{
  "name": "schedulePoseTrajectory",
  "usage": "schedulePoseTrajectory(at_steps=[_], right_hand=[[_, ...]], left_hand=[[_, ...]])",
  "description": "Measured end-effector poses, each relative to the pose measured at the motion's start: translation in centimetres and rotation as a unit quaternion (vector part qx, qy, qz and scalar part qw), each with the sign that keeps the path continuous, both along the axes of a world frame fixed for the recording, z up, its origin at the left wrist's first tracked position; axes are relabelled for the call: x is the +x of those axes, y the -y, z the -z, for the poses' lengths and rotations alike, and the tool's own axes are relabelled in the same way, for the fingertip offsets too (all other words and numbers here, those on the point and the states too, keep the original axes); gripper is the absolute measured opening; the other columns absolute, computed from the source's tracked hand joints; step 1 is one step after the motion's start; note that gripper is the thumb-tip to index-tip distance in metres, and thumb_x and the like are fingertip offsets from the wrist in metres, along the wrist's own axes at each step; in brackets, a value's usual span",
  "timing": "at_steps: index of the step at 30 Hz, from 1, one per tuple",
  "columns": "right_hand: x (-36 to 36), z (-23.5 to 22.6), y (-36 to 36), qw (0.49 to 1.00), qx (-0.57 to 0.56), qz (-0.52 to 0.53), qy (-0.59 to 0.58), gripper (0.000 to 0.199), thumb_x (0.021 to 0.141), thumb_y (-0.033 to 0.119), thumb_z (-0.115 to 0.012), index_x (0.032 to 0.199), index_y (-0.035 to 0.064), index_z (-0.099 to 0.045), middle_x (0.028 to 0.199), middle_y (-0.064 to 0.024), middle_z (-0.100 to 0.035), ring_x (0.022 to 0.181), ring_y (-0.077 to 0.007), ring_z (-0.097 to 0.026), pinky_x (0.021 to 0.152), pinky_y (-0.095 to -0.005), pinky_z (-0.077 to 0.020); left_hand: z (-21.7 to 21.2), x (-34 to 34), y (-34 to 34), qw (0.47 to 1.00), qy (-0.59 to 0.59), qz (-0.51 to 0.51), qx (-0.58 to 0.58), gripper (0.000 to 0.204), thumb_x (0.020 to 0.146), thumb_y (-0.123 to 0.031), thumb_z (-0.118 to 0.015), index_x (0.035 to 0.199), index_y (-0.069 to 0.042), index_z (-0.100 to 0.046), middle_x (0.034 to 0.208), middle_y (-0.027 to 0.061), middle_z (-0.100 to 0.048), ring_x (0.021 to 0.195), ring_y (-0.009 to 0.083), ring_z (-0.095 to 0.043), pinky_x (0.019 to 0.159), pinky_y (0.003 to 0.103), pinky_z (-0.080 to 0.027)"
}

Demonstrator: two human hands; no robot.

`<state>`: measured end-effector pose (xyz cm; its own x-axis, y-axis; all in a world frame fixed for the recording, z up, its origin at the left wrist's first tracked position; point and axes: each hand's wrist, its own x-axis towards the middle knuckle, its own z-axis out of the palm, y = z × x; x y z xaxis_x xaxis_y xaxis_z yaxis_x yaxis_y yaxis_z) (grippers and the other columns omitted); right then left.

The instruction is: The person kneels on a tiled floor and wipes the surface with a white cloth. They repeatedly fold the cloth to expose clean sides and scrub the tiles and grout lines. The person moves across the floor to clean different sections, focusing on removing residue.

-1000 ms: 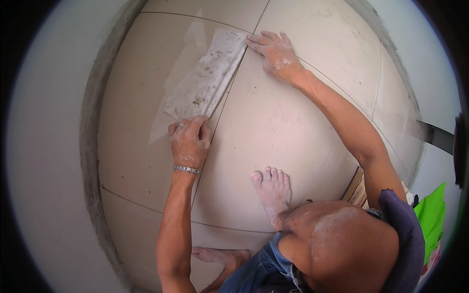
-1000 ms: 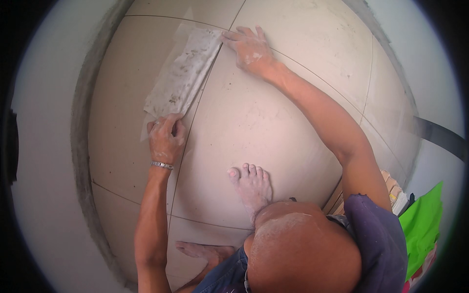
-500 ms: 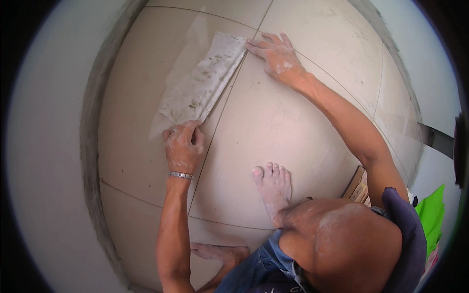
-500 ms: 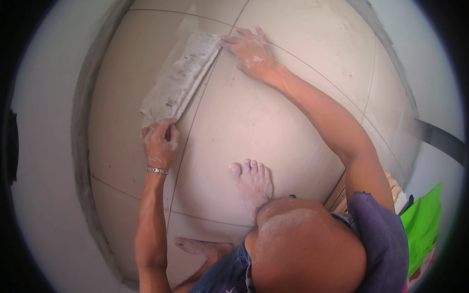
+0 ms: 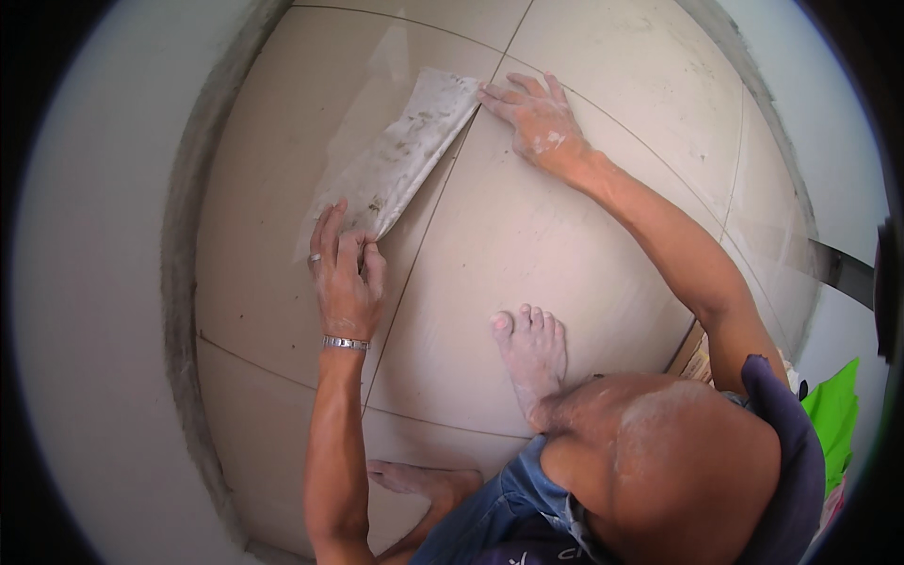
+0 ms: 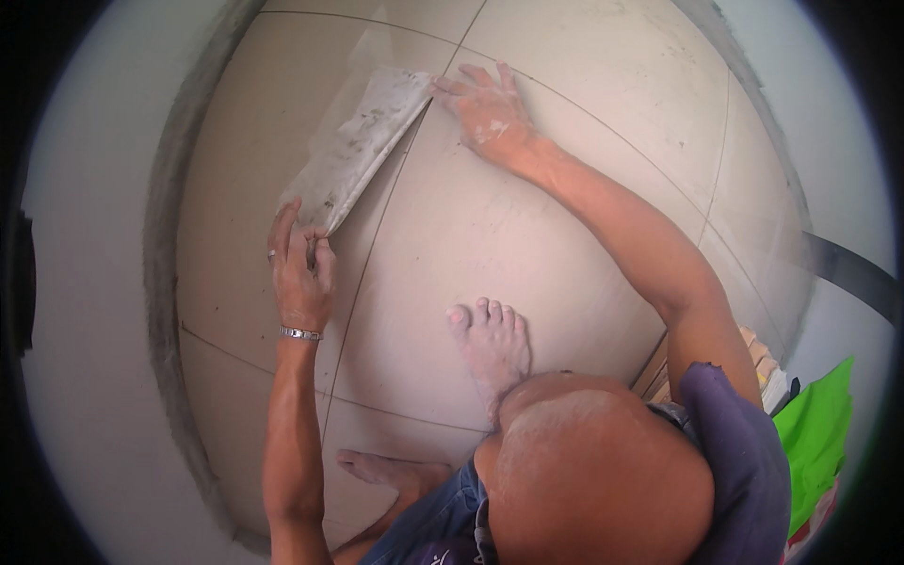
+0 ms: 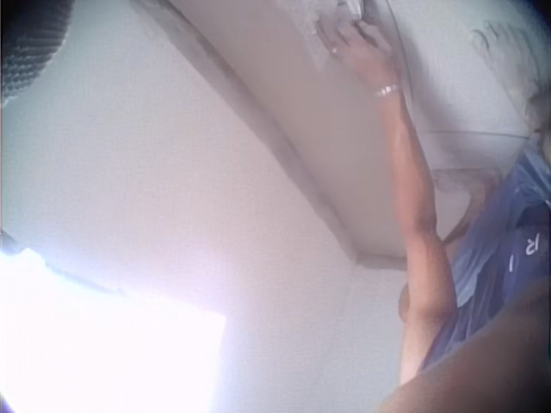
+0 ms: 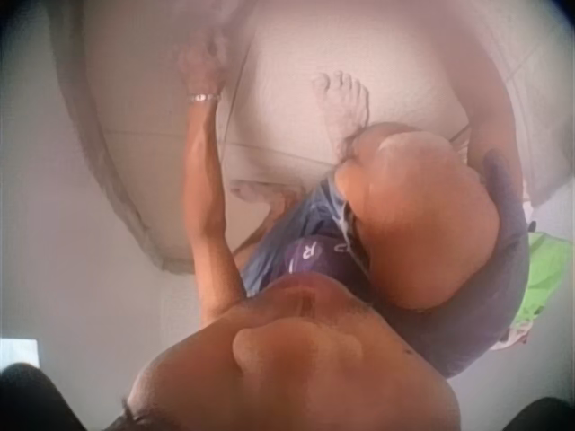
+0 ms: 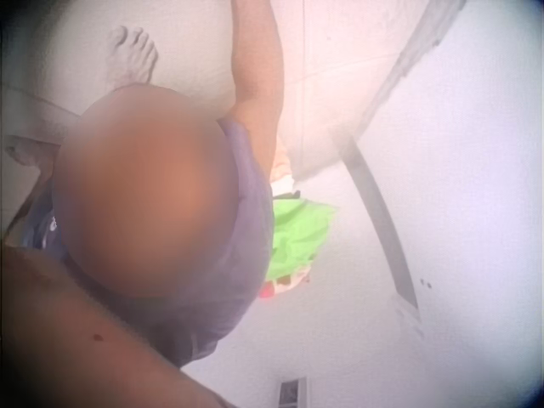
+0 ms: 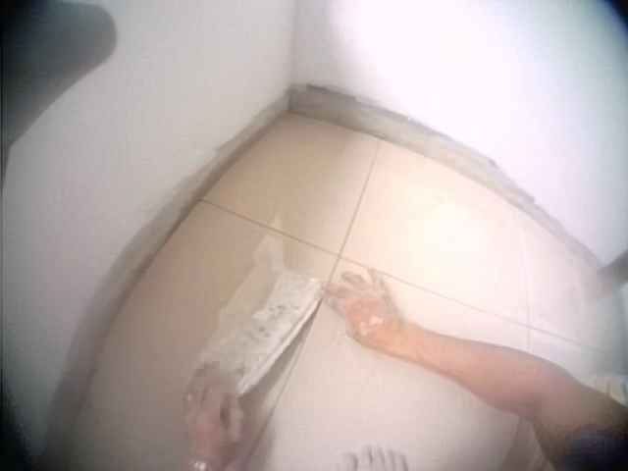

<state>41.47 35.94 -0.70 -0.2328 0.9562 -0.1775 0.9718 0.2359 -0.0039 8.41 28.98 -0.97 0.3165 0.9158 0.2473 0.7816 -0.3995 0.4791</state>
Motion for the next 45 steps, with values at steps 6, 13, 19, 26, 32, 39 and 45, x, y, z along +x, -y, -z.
schedulePoseTrajectory(at_steps=[6,13,19,26,32,39,45], right_hand=[[0.1,-0.5,-0.2,1.0,0.011,-0.016,-0.002,0.079,0.081,0.013,-0.082,0.153,0.0117,-0.05,0.157,-0.0007,-0.05,0.148,-0.0329,-0.04,0.122,-0.0675,-0.0245],[-0.3,-1.7,-0.5,1.0,-0.022,-0.007,-0.015,0.072,0.082,0.001,-0.072,0.151,0.0084,-0.052,0.156,-0.0026,-0.052,0.147,-0.0339,-0.04,0.123,-0.0681,-0.0228],[-0.8,-1.9,-0.4,0.999,-0.033,0.012,-0.008,0.069,0.084,0.0,-0.066,0.152,0.0079,-0.051,0.156,-0.0036,-0.05,0.149,-0.0332,-0.038,0.124,-0.0678,-0.0209],[-1.0,-2.4,-0.1,1.0,-0.024,0.003,-0.012,0.069,0.084,0.0,-0.063,0.152,0.0073,-0.051,0.157,-0.0053,-0.05,0.15,-0.0334,-0.037,0.123,-0.0693,-0.0205],[-0.7,-2.3,0.4,1.0,-0.003,-0.011,-0.011,0.067,0.084,-0.001,-0.061,0.15,0.0064,-0.053,0.156,-0.0061,-0.05,0.15,-0.0332,-0.038,0.121,-0.0706,-0.0226],[-0.6,-1.9,0.5,1.0,-0.012,-0.015,-0.014,0.065,0.084,-0.001,-0.06,0.149,0.007,-0.055,0.155,-0.0052,-0.052,0.148,-0.0313,-0.041,0.12,-0.0712,-0.0248],[-0.2,-2.5,0.2,0.999,-0.009,-0.03,0.007,0.065,0.084,0.002,-0.063,0.149,0.0054,-0.054,0.155,-0.0049,-0.052,0.147,-0.0317,-0.041,0.12,-0.0705,-0.0256]], left_hand=[[0.8,0.2,-1.3,0.976,0.071,-0.096,-0.183,0.022,0.107,-0.013,-0.048,0.125,-0.001,-0.05,0.115,0.0257,-0.071,0.106,0.04,-0.067,0.094,0.049,-0.05],[0.0,1.6,-2.7,0.977,-0.046,-0.108,-0.178,0.034,0.107,-0.023,-0.052,0.13,0.001,-0.052,0.113,0.0275,-0.067,0.102,0.045,-0.065,0.091,0.056,-0.049],[0.2,0.6,-3.5,0.981,-0.124,-0.04,-0.145,0.023,0.099,-0.021,-0.061,0.108,0.0,-0.062,0.103,0.0197,-0.064,0.097,0.0407,-0.063,0.092,0.053,-0.048],[-0.9,-0.2,-3.0,0.972,-0.117,0.002,-0.205,0.026,0.093,-0.021,-0.06,0.106,0.001,-0.063,0.102,0.0214,-0.065,0.098,0.0404,-0.064,0.091,0.052,-0.048],[-2.1,-0.3,-2.9,0.971,-0.121,0.002,-0.206,0.029,0.092,-0.023,-0.063,0.108,0.001,-0.063,0.1,0.0218,-0.066,0.097,0.0408,-0.065,0.091,0.052,-0.048],[-2.6,0.0,-2.9,0.972,-0.105,0.007,-0.21,0.03,0.09,-0.018,-0.063,0.114,0.002,-0.065,0.101,0.0228,-0.066,0.094,0.0429,-0.064,0.09,0.052,-0.048],[-2.7,-0.1,-3.4,0.972,-0.118,0.011,-0.204,0.035,0.09,-0.016,-0.061,0.12,0.001,-0.066,0.101,0.0227,-0.066,0.093,0.0433,-0.063,0.089,0.052,-0.048]])
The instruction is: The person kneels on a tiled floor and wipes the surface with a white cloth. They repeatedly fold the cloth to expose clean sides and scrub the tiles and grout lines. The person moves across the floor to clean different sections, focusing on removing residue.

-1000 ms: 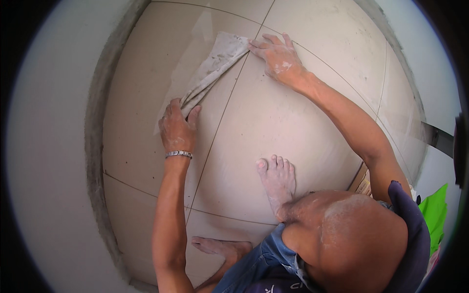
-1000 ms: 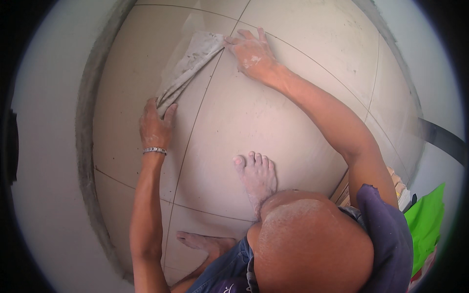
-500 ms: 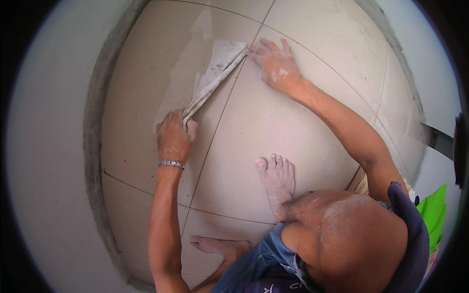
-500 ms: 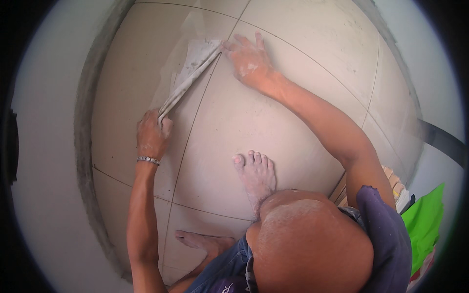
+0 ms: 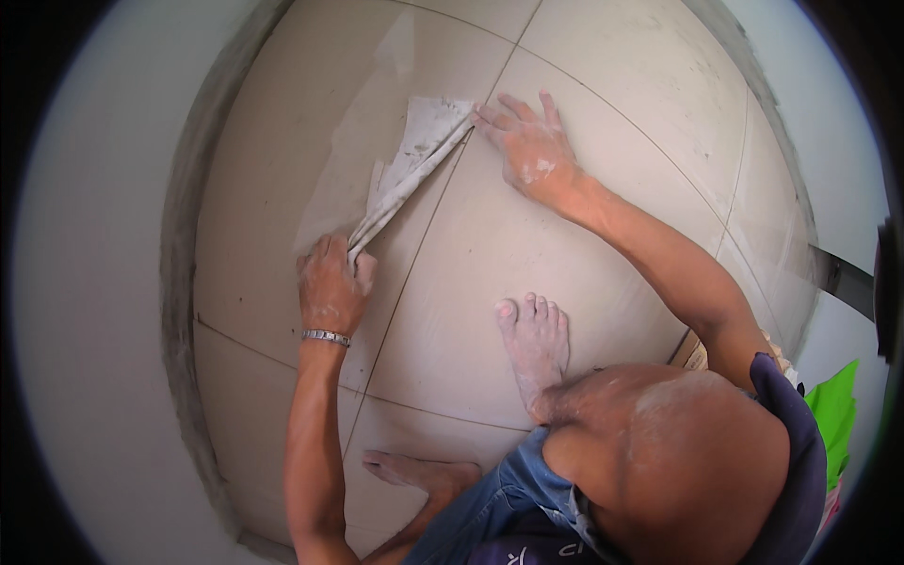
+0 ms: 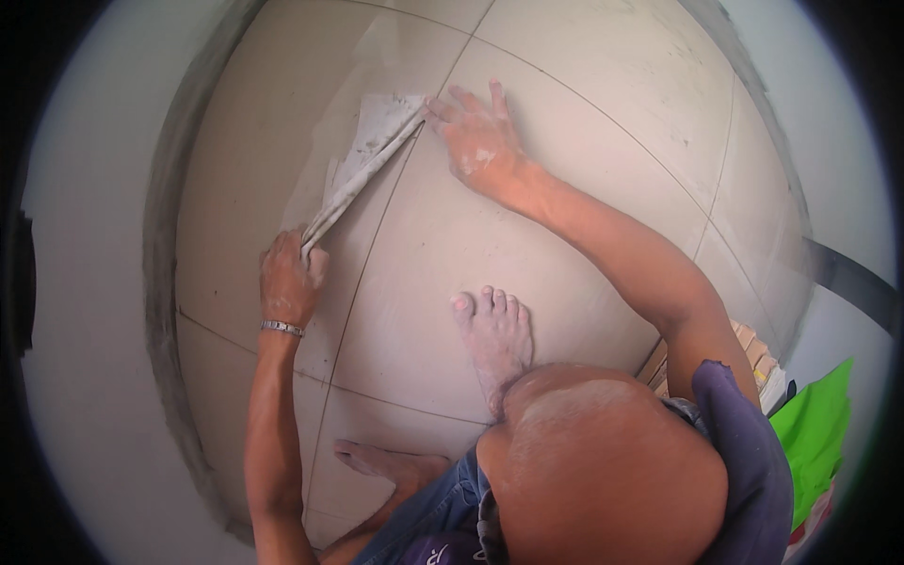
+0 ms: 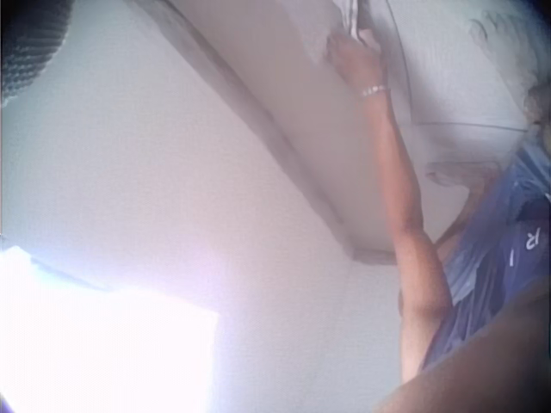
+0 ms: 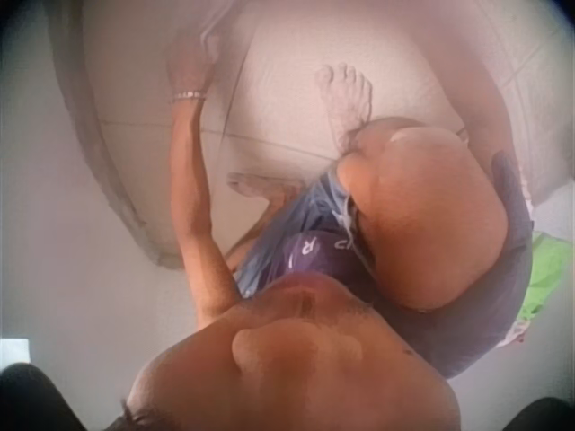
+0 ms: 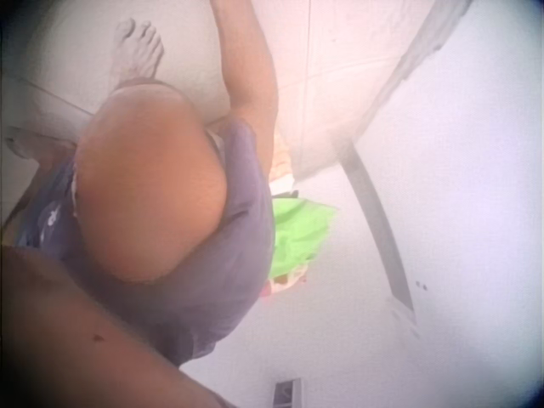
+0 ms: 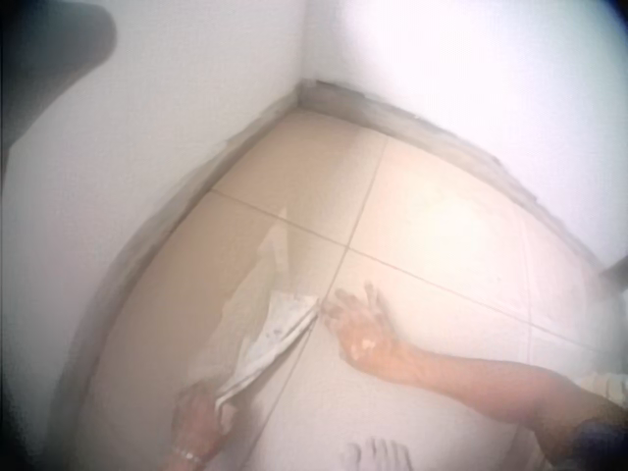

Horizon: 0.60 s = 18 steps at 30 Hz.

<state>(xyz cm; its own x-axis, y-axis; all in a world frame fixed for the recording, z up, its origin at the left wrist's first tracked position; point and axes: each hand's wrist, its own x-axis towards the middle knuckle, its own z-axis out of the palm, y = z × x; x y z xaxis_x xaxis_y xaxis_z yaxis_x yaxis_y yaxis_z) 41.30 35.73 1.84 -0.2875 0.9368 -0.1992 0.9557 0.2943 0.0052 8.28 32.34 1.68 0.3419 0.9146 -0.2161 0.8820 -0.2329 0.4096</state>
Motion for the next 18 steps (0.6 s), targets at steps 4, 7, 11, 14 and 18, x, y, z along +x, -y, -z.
schedulePoseTrajectory(at_steps=[4,7,11,14,18], right_hand=[[0.1,-0.1,-0.1,1.0,-0.011,0.0,-0.001,0.066,0.084,0.003,-0.064,0.149,0.0048,-0.054,0.155,-0.005,-0.052,0.147,-0.0317,-0.041,0.12,-0.0704,-0.0254],[0.2,0.0,-0.1,1.0,-0.015,-0.003,-0.001,0.067,0.083,0.003,-0.064,0.149,0.006,-0.054,0.156,-0.0041,-0.051,0.147,-0.0307,-0.041,0.12,-0.0696,-0.0254],[0.3,0.5,-0.1,1.0,-0.013,-0.017,-0.005,0.069,0.08,0.001,-0.064,0.148,0.0073,-0.055,0.156,-0.0031,-0.051,0.146,-0.0299,-0.041,0.12,-0.0683,-0.0263],[0.7,1.1,0.0,0.999,-0.028,-0.02,-0.014,0.067,0.082,0.001,-0.062,0.148,0.0065,-0.055,0.156,-0.004,-0.051,0.146,-0.0305,-0.042,0.12,-0.0689,-0.0254],[0.8,1.3,-0.3,0.999,-0.035,-0.037,-0.004,0.064,0.087,0.006,-0.062,0.15,0.0023,-0.052,0.157,-0.0073,-0.049,0.148,-0.0316,-0.04,0.119,-0.0727,-0.022]], left_hand=[[-0.3,0.0,-0.1,1.0,-0.011,0.003,-0.006,0.036,0.09,-0.016,-0.061,0.122,0.001,-0.065,0.1,0.0222,-0.066,0.092,0.0425,-0.063,0.088,0.051,-0.048],[-0.3,0.0,-0.2,1.0,0.002,0.001,-0.008,0.03,0.09,-0.015,-0.062,0.115,0.001,-0.065,0.099,0.0222,-0.065,0.092,0.0426,-0.063,0.088,0.052,-0.048],[0.0,0.0,0.1,1.0,-0.014,-0.009,-0.024,0.023,0.087,-0.018,-0.065,0.099,0.001,-0.061,0.098,0.0208,-0.063,0.095,0.0414,-0.062,0.089,0.053,-0.047],[-0.2,0.4,0.1,0.999,-0.023,-0.009,-0.036,0.021,0.087,-0.018,-0.065,0.097,0.001,-0.06,0.098,0.0209,-0.063,0.095,0.0417,-0.061,0.089,0.053,-0.047],[-0.3,0.5,-0.2,0.998,-0.034,-0.01,-0.042,0.02,0.087,-0.017,-0.065,0.095,0.0,-0.059,0.097,0.021,-0.062,0.095,0.0419,-0.061,0.088,0.053,-0.047]])
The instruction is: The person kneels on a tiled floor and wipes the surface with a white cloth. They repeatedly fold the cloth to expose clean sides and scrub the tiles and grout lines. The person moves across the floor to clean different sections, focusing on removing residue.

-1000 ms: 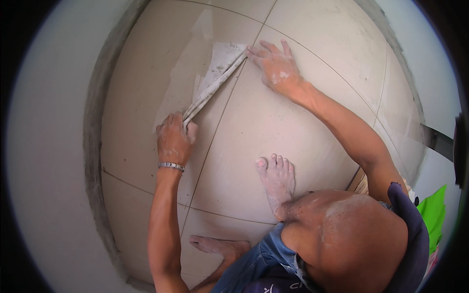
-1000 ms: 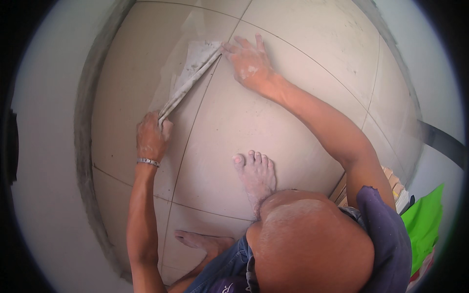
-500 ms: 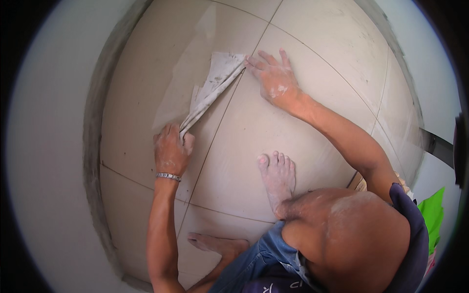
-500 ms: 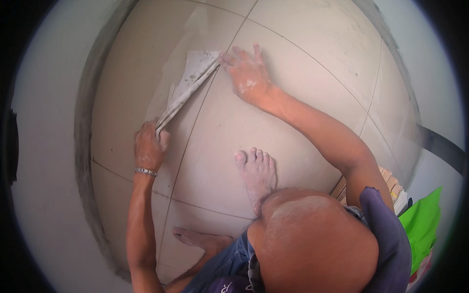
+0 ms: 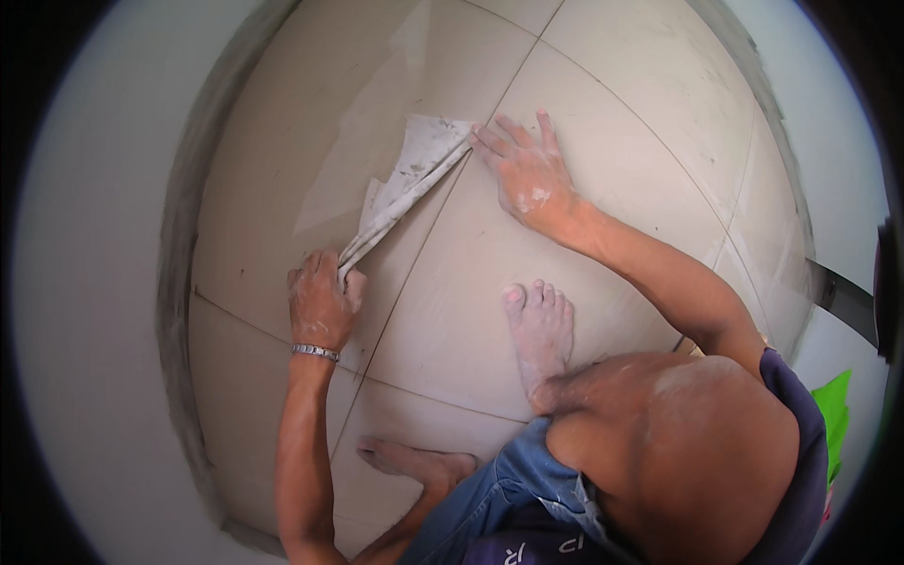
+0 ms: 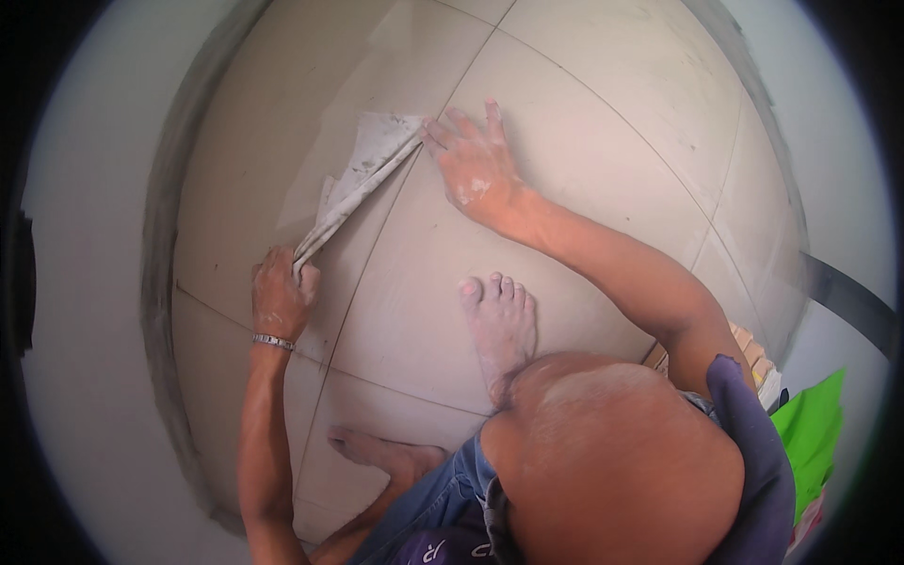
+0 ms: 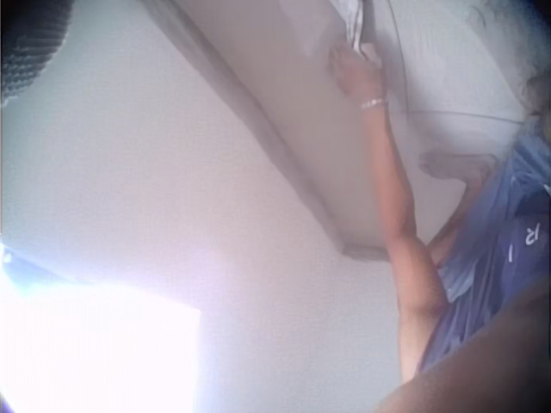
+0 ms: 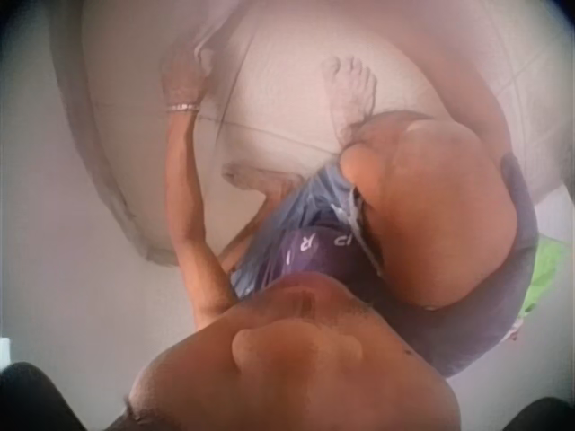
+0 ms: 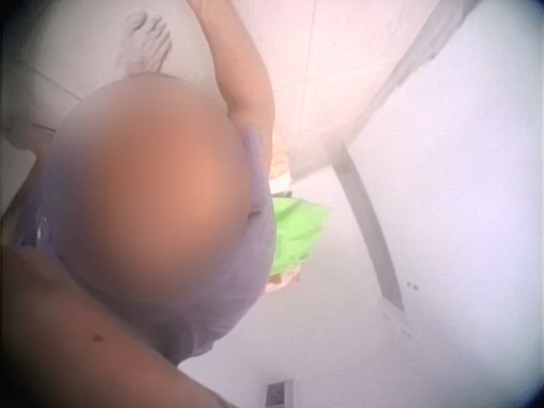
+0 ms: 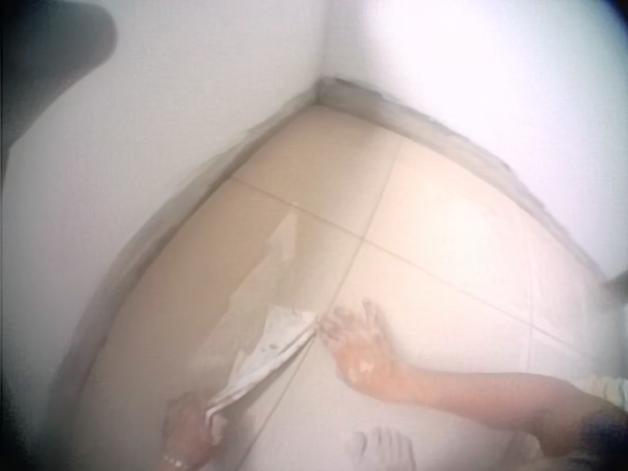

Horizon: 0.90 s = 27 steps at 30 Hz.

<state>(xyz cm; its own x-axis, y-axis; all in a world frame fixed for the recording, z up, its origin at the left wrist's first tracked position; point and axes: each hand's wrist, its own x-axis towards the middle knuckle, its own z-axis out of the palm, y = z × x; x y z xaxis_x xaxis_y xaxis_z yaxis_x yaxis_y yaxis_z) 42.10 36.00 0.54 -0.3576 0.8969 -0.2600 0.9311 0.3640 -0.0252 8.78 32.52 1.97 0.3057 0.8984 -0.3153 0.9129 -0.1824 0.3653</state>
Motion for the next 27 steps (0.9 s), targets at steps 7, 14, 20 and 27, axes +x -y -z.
schedulePoseTrajectory(at_steps=[7,14,20,27], right_hand=[[0.4,0.3,-0.4,1.0,-0.016,-0.014,-0.01,0.064,0.086,0.007,-0.062,0.149,0.0013,-0.053,0.157,-0.0088,-0.049,0.147,-0.0319,-0.041,0.119,-0.0738,-0.0202],[0.7,0.4,-0.6,0.999,-0.026,-0.037,-0.007,0.063,0.086,0.008,-0.062,0.149,0.0015,-0.053,0.157,-0.009,-0.049,0.147,-0.0323,-0.041,0.119,-0.0743,-0.0191],[0.6,0.4,-1.0,0.998,-0.038,-0.049,-0.014,0.061,0.087,0.01,-0.062,0.147,0.0009,-0.055,0.156,-0.0092,-0.049,0.146,-0.0335,-0.041,0.119,-0.0754,-0.0185],[0.7,-0.4,-1.5,0.996,-0.046,-0.065,-0.028,0.058,0.088,0.009,-0.06,0.144,-0.0029,-0.057,0.155,-0.0128,-0.05,0.145,-0.0353,-0.042,0.119,-0.0767,-0.0161]], left_hand=[[0.0,0.2,0.0,1.0,0.0,0.005,0.015,0.019,0.087,-0.017,-0.066,0.093,0.0,-0.059,0.096,0.0212,-0.062,0.092,0.0421,-0.061,0.087,0.053,-0.047],[-0.5,0.3,0.0,1.0,-0.007,0.001,0.012,0.018,0.085,-0.015,-0.067,0.091,0.0,-0.058,0.093,0.0203,-0.061,0.092,0.0406,-0.061,0.087,0.052,-0.046],[-1.6,0.4,-0.5,0.999,-0.023,0.011,-0.024,0.018,0.085,-0.012,-0.065,0.095,0.001,-0.057,0.093,0.0217,-0.06,0.093,0.043,-0.059,0.085,0.053,-0.045],[-1.5,0.4,-0.4,1.0,-0.02,0.002,-0.023,0.019,0.084,-0.012,-0.066,0.094,0.001,-0.056,0.096,0.023,-0.061,0.094,0.0435,-0.059,0.086,0.053,-0.045]])
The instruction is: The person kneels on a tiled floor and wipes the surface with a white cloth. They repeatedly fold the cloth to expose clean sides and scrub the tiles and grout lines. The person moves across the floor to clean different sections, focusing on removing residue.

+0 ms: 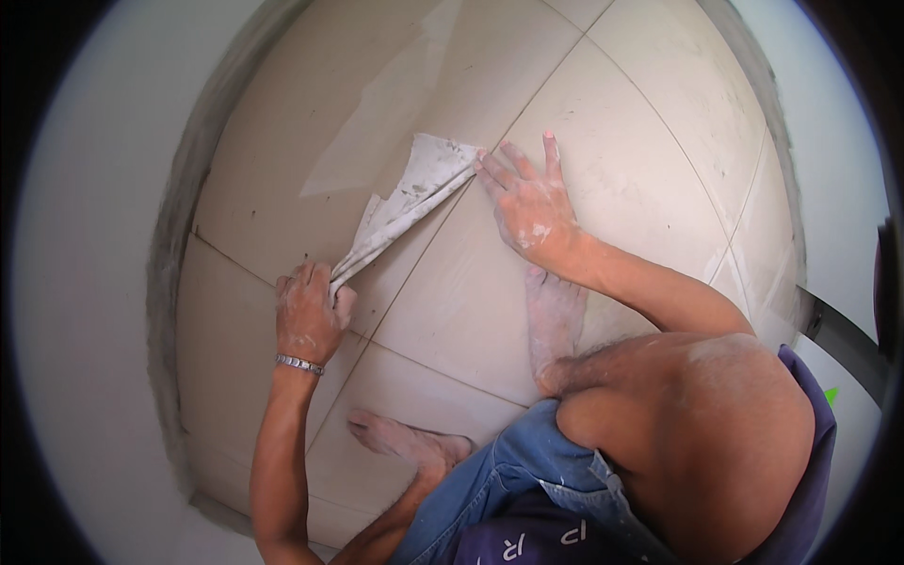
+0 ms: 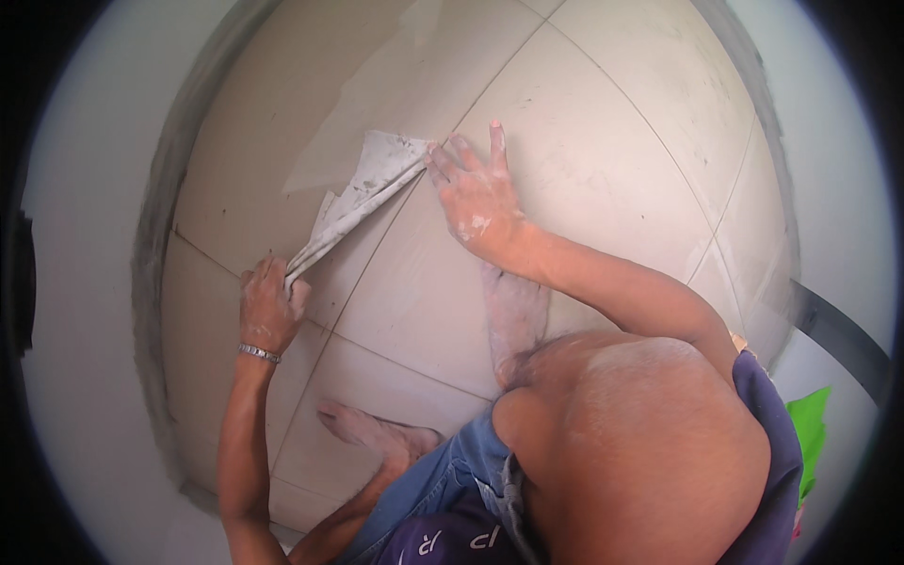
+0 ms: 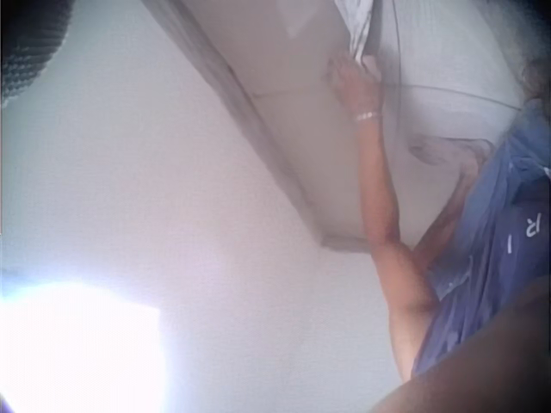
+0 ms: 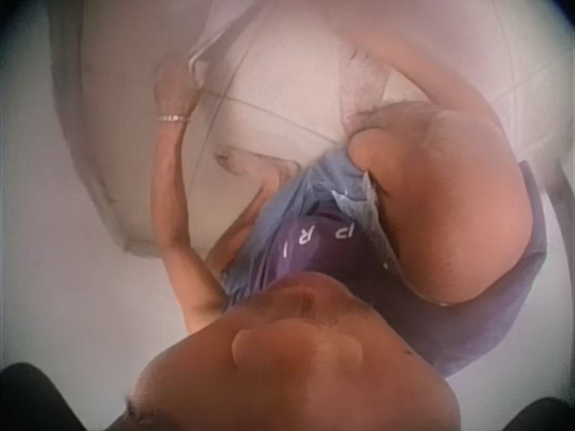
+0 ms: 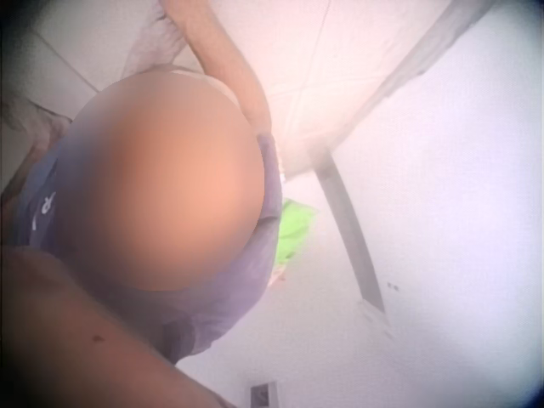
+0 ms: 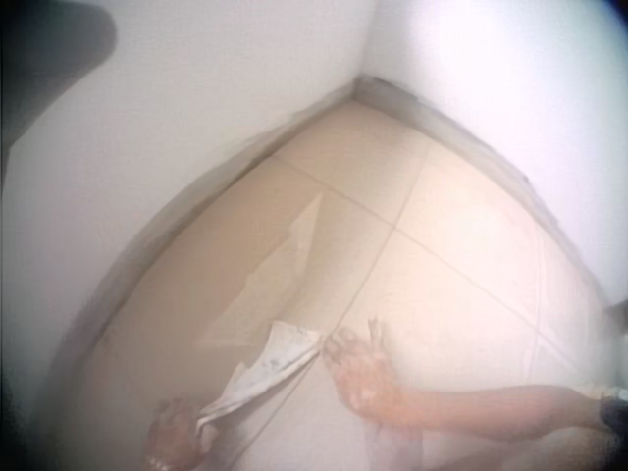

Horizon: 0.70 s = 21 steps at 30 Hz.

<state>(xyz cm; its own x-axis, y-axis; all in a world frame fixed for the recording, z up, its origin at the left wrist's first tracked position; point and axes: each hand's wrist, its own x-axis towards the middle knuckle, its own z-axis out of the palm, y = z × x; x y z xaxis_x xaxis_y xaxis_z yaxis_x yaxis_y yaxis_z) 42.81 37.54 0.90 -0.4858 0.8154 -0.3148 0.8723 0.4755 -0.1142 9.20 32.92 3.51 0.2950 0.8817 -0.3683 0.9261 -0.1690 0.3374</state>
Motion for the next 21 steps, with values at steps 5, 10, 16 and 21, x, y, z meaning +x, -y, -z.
schedulePoseTrajectory(at_steps=[5,10,16,21], right_hand=[[-0.13,0.17,-0.05,1.0,-0.003,-0.012,0.001,0.057,0.09,0.01,-0.057,0.144,-0.0047,-0.056,0.156,-0.0154,-0.049,0.147,-0.0361,-0.041,0.119,-0.0771,-0.0138],[-0.31,-0.11,-0.12,1.0,-0.018,-0.018,0.017,0.058,0.091,0.011,-0.056,0.147,-0.0061,-0.052,0.158,-0.0169,-0.047,0.149,-0.0355,-0.04,0.12,-0.0767,-0.0113],[-0.86,-0.41,-0.28,0.998,0.002,-0.03,0.063,0.058,0.089,0.013,-0.06,0.146,0.0001,-0.056,0.157,-0.011,-0.049,0.149,-0.0308,-0.04,0.121,-0.0744,-0.0148],[-0.74,-0.57,-0.45,0.997,0.008,-0.042,0.058,0.057,0.088,0.014,-0.061,0.144,-0.0013,-0.058,0.155,-0.0121,-0.051,0.148,-0.0312,-0.042,0.121,-0.0744,-0.0155]], left_hand=[[-0.06,-0.34,0.06,1.0,0.003,0.009,0.007,0.021,0.083,-0.012,-0.067,0.096,0.001,-0.057,0.1,0.0238,-0.062,0.096,0.0436,-0.06,0.088,0.052,-0.045],[-0.43,-0.29,-0.16,1.0,-0.001,0.009,-0.006,0.023,0.082,-0.013,-0.068,0.097,0.001,-0.058,0.101,0.0241,-0.063,0.096,0.0438,-0.059,0.089,0.052,-0.045],[-0.43,-0.25,0.14,1.0,0.025,-0.002,0.019,0.025,0.082,-0.014,-0.069,0.1,0.002,-0.06,0.104,0.0243,-0.064,0.093,0.0448,-0.058,0.088,0.052,-0.045],[0.04,-0.48,0.12,0.999,0.027,0.0,0.023,0.024,0.082,-0.015,-0.068,0.099,0.001,-0.059,0.102,0.0229,-0.063,0.091,0.044,-0.057,0.087,0.052,-0.045]])
